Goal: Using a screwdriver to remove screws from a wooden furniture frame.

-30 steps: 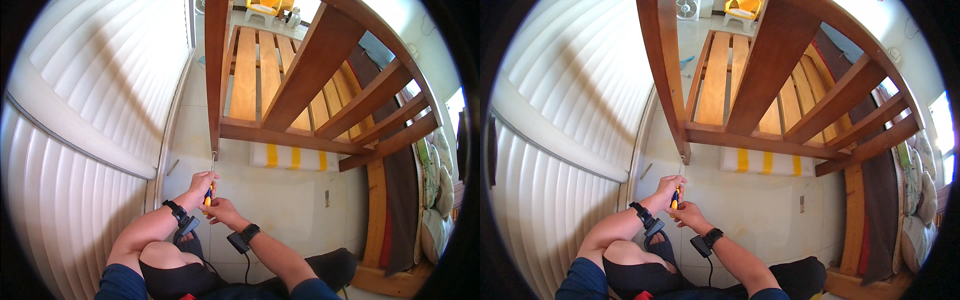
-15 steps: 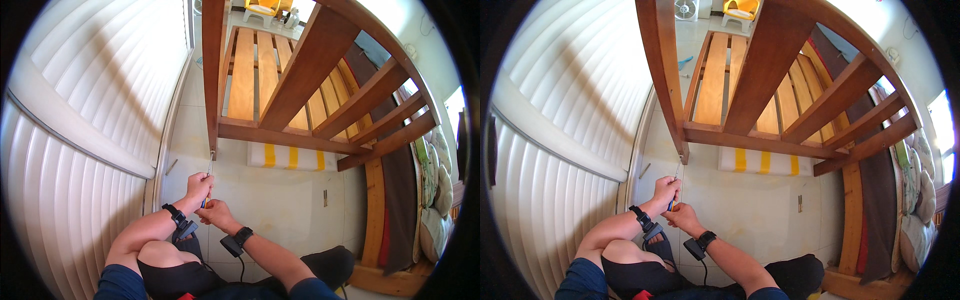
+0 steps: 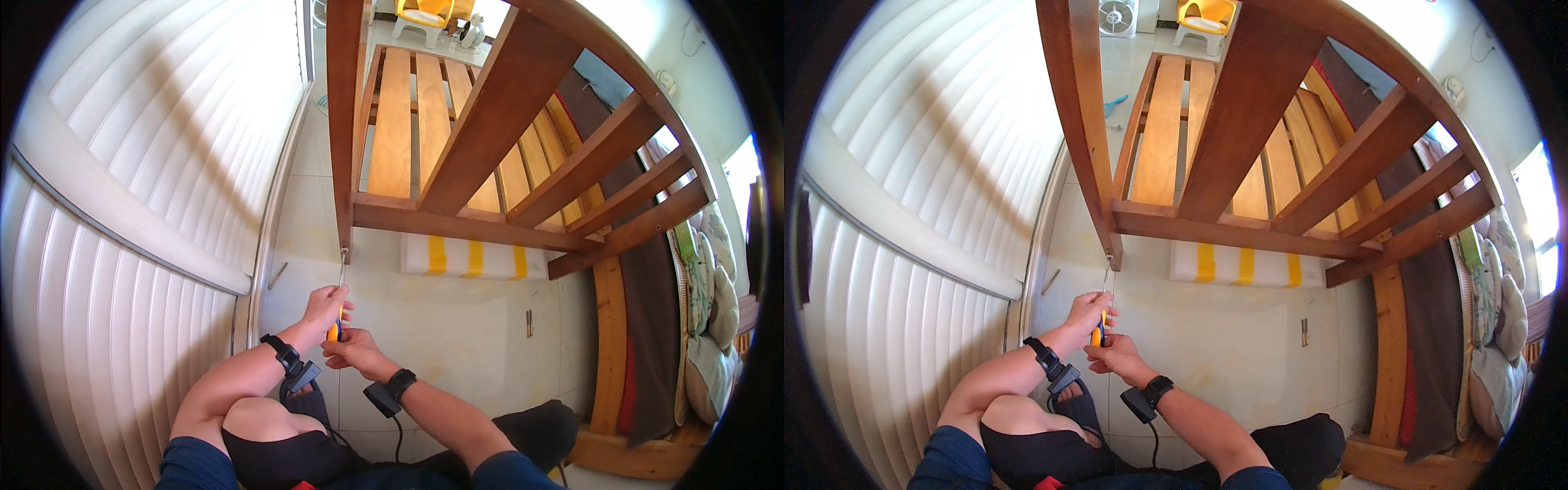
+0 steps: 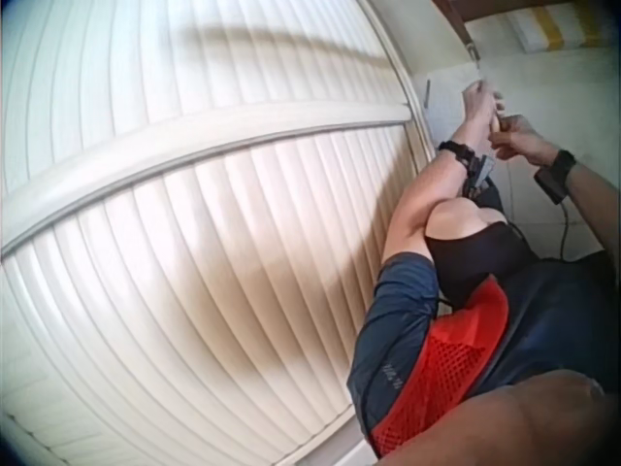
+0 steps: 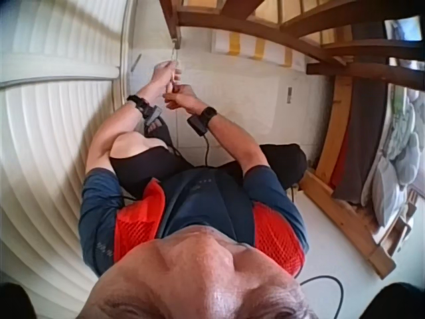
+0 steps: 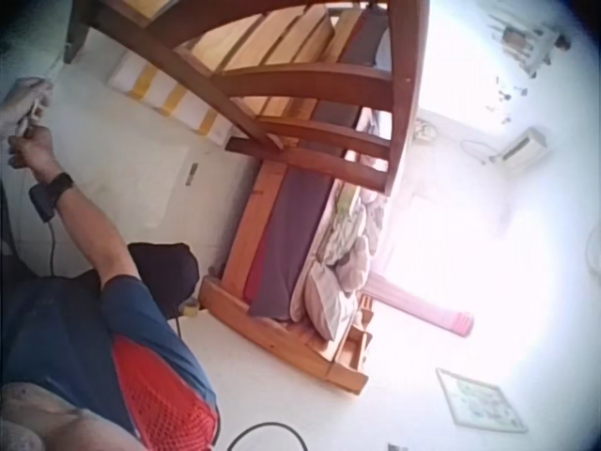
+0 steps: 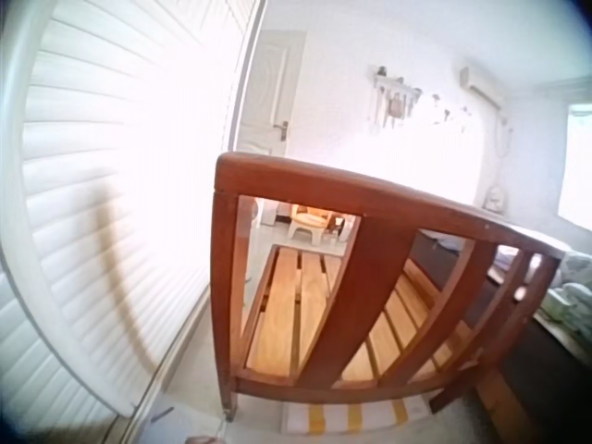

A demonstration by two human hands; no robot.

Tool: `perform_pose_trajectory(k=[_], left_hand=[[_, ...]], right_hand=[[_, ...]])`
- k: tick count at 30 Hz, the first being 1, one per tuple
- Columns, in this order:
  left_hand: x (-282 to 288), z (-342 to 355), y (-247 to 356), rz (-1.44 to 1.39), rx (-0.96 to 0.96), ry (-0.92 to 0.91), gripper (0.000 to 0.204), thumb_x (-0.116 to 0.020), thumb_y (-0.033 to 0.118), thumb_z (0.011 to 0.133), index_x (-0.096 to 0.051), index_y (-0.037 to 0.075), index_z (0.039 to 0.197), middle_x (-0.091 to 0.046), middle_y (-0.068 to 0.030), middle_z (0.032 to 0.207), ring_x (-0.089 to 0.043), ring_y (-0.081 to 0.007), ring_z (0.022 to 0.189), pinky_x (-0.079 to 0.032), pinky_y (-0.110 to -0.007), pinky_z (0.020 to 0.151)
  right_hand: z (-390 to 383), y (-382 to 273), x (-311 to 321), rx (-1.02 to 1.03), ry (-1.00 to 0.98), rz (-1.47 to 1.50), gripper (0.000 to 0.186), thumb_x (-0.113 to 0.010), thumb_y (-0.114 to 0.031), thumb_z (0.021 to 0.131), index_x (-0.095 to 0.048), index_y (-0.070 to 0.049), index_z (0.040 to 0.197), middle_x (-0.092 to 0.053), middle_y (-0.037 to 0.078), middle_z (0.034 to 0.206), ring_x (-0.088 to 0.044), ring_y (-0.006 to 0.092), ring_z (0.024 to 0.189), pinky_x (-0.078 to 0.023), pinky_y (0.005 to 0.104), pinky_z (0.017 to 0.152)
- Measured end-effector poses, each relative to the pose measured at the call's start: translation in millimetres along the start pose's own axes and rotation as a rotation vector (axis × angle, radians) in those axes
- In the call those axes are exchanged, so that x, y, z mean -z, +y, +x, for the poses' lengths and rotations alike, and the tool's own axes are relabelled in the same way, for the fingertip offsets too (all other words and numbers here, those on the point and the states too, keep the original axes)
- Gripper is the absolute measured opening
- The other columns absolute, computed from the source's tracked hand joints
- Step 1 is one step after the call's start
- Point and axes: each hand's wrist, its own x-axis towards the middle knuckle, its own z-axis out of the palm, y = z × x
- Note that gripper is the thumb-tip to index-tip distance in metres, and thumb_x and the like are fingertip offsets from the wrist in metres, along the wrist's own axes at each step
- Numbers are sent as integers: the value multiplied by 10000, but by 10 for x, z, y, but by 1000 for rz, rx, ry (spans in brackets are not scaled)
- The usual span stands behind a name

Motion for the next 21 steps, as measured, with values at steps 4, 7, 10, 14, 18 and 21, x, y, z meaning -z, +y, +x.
perform_pose_trajectory(k=[4,7,10,14,18,21], left_hand=[[122,219,-199,119,-91,78,281,-551,268,1079,-645,15,1153,-601,-80,736,-513,-136,502,-422,-308,450],[123,197,-149,-27,-38,-17,282,-556,289,1085,-628,18,1108,-570,-63,686,-505,-126,495,-412,-310,447],[172,124,-100,-310,37,-159,296,-562,312,1091,-620,27,1029,-577,-65,710,-499,-123,493,-401,-299,435],[110,129,-56,-217,-2,-128,310,-596,328,1083,-608,32,992,-587,-64,743,-502,-127,490,-423,-286,432],[12,74,-79,137,-137,123,252,-613,261,1072,-600,31,973,-596,-58,749,-519,-129,511,-445,-295,445],[45,116,-109,12,-150,62,224,-589,220,1069,-596,25,958,-577,-54,735,-514,-124,517,-424,-300,428]], right_hand=[[-15,-84,-134,14,133,-245,301,-769,-256,998,-678,13,1097,-759,120,1029,-760,198,829,-655,323,767],[-49,-74,-70,8,-37,-62,319,-749,-253,1014,-669,8,1180,-752,135,1092,-761,206,874,-652,341,816],[-102,-148,29,-12,-239,225,339,-731,-255,1028,-655,-3,1243,-742,149,1146,-761,220,916,-648,362,864],[-34,-135,77,-28,-137,55,350,-740,-254,1025,-656,7,1242,-741,158,1154,-764,224,926,-653,373,867],[-93,-283,-140,-62,101,-256,334,-782,-237,984,-665,32,1144,-736,142,1081,-761,202,878,-658,349,815],[-104,-282,-191,-32,122,-328,360,-786,-246,973,-649,13,1180,-718,139,1132,-751,206,941,-655,360,840]])
